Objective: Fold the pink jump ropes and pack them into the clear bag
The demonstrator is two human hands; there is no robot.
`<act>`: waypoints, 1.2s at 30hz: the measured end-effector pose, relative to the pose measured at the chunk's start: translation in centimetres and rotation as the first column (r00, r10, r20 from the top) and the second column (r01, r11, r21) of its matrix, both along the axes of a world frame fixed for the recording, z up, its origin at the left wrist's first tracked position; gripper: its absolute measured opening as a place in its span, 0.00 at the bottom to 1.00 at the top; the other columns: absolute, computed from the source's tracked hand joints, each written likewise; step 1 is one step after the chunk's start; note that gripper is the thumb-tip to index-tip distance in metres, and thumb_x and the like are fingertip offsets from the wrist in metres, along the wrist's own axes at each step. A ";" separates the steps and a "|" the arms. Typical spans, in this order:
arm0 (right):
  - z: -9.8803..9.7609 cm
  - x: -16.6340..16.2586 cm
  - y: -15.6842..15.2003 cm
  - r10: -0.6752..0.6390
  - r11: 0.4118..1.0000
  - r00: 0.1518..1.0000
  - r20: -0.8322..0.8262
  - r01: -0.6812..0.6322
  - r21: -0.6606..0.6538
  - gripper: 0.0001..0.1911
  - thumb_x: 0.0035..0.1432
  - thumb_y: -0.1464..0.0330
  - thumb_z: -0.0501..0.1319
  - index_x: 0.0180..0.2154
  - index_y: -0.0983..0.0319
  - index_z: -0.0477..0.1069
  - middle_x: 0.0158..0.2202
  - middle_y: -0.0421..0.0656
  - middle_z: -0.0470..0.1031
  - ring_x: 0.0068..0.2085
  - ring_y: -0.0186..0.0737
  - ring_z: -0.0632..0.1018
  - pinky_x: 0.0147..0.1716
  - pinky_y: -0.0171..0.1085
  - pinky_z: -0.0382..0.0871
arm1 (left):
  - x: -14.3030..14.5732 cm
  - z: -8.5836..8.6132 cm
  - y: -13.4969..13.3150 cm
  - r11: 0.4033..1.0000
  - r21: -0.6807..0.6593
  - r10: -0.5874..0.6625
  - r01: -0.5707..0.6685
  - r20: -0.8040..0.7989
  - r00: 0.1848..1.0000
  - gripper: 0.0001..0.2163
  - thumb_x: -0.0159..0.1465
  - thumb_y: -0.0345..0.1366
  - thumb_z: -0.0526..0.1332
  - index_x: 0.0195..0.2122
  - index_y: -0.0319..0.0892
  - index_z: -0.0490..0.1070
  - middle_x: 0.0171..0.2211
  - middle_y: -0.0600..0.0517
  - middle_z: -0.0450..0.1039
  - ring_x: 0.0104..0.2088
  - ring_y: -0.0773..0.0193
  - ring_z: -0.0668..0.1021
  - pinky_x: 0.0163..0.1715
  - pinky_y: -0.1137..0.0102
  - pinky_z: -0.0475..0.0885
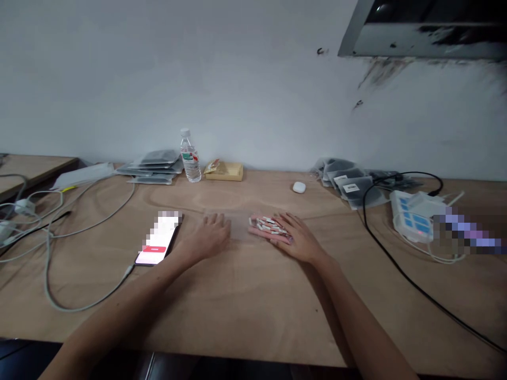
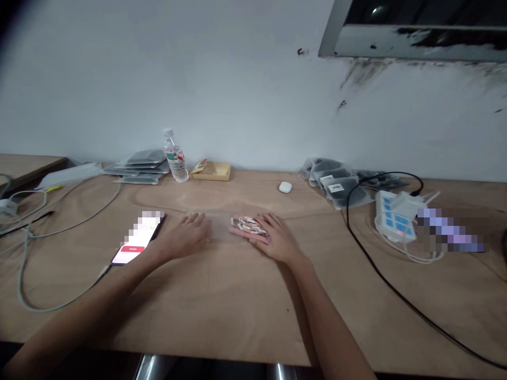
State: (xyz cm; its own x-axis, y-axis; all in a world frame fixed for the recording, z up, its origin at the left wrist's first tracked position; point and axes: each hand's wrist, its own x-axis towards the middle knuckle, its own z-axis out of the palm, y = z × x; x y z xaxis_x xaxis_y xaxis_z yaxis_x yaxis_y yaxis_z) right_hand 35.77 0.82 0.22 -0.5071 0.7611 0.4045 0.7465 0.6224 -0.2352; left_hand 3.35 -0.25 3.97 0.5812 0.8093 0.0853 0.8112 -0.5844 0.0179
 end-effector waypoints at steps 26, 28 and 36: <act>0.2 -2.8 -1.3 0.106 0.994 0.991 -0.083 -0.109 -0.029 0.27 0.58 0.58 0.65 0.58 0.56 0.71 0.60 0.51 0.71 0.60 0.58 0.70 0.59 0.57 0.64 | 0.1 -2.2 4.3 0.932 0.134 0.338 -0.336 0.006 0.941 0.32 0.74 0.52 0.40 0.70 0.33 0.55 0.71 0.33 0.49 0.71 0.38 0.54 0.65 0.44 0.52; 0.2 -4.9 -2.0 0.131 0.991 0.985 -0.115 -0.134 -0.011 0.28 0.59 0.58 0.66 0.60 0.57 0.70 0.60 0.52 0.71 0.61 0.57 0.68 0.61 0.56 0.62 | 0.1 -2.2 4.4 0.937 0.130 0.327 -0.326 0.012 0.945 0.32 0.74 0.53 0.40 0.70 0.33 0.55 0.71 0.33 0.50 0.71 0.39 0.54 0.66 0.44 0.52; 0.0 -9.0 -1.6 0.130 0.991 0.985 -0.116 -0.131 0.004 0.31 0.60 0.57 0.64 0.62 0.59 0.66 0.60 0.52 0.71 0.61 0.57 0.68 0.63 0.56 0.59 | 1.1 -2.3 5.7 0.953 0.055 0.295 -0.297 0.054 0.954 0.33 0.74 0.54 0.41 0.69 0.34 0.56 0.70 0.32 0.51 0.71 0.39 0.54 0.66 0.42 0.50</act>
State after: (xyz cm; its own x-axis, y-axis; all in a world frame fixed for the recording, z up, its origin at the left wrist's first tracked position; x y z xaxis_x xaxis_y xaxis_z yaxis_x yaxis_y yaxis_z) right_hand 26.80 -0.81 0.18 -0.5523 0.6932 0.4631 0.6266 0.7116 -0.3178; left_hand 4.45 5.49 1.69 0.3108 0.9367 0.1614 0.9472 -0.3194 0.0294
